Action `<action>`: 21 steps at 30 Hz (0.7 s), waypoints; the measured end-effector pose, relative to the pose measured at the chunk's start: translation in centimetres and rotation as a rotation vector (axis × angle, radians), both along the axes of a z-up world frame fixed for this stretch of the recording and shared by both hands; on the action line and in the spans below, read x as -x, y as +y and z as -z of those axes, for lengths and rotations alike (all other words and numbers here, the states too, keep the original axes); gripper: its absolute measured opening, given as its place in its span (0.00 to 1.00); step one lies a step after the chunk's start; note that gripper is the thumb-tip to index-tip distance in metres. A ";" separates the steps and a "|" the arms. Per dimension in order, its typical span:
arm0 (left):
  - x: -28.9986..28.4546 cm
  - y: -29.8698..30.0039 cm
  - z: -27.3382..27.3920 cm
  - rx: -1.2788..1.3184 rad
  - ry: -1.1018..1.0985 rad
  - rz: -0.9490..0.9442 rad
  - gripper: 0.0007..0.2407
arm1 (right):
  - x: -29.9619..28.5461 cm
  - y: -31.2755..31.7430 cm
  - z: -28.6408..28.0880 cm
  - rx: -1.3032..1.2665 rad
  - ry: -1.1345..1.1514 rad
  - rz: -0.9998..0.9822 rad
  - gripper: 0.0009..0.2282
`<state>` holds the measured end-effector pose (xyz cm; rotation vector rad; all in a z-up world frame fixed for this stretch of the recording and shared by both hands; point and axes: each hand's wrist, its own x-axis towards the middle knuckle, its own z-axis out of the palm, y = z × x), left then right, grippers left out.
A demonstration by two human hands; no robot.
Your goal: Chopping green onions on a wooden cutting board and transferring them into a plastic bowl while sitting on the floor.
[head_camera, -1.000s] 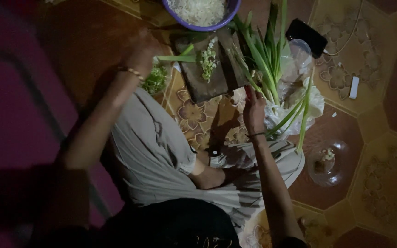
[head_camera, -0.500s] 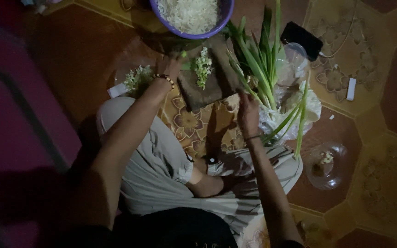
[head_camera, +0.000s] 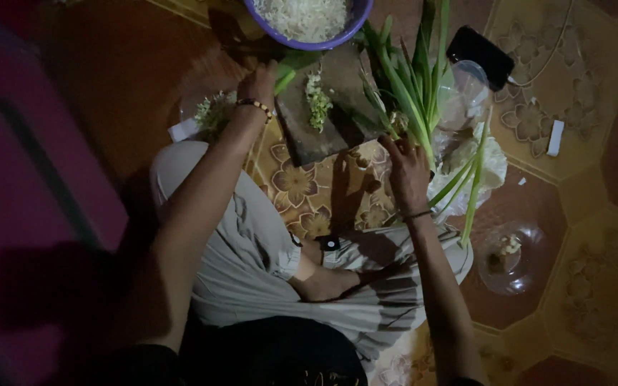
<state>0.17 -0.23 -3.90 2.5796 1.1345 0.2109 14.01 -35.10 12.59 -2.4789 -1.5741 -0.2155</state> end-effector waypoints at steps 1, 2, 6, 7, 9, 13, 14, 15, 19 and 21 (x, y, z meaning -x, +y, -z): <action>-0.2 0.1 0.3 -0.007 0.008 0.008 0.07 | 0.1 -0.4 -0.4 0.006 0.017 0.002 0.21; -0.3 0.2 0.7 -0.013 0.018 0.017 0.07 | 0.2 -0.8 -0.7 0.012 0.036 0.004 0.24; -0.6 0.1 1.5 -0.067 -0.003 -0.036 0.07 | -1.4 0.7 0.2 -0.071 0.045 0.045 0.17; -0.5 0.2 0.9 -0.074 0.064 -0.033 0.07 | -1.8 1.3 0.4 -0.071 0.036 0.021 0.19; -0.4 0.2 0.8 -0.082 0.128 -0.030 0.08 | -2.6 2.0 1.0 -0.073 0.024 -0.003 0.21; -0.2 0.3 2.4 -0.179 0.056 -0.025 0.07 | -3.7 3.1 2.3 -0.014 0.077 -0.034 0.22; -0.3 0.2 2.8 -0.242 0.018 -0.021 0.07 | -3.9 3.1 2.4 0.002 0.108 -0.040 0.20; -0.4 0.3 2.9 -0.239 0.019 -0.019 0.07 | -4.2 3.1 2.5 0.005 0.109 -0.039 0.20; -0.5 0.2 2.3 -0.194 0.115 0.021 0.08 | -5.1 2.0 1.4 0.067 0.039 -0.143 0.26; -0.5 -0.2 0.9 -0.221 0.115 0.036 0.07 | -4.9 1.0 0.3 0.079 0.007 -0.192 0.25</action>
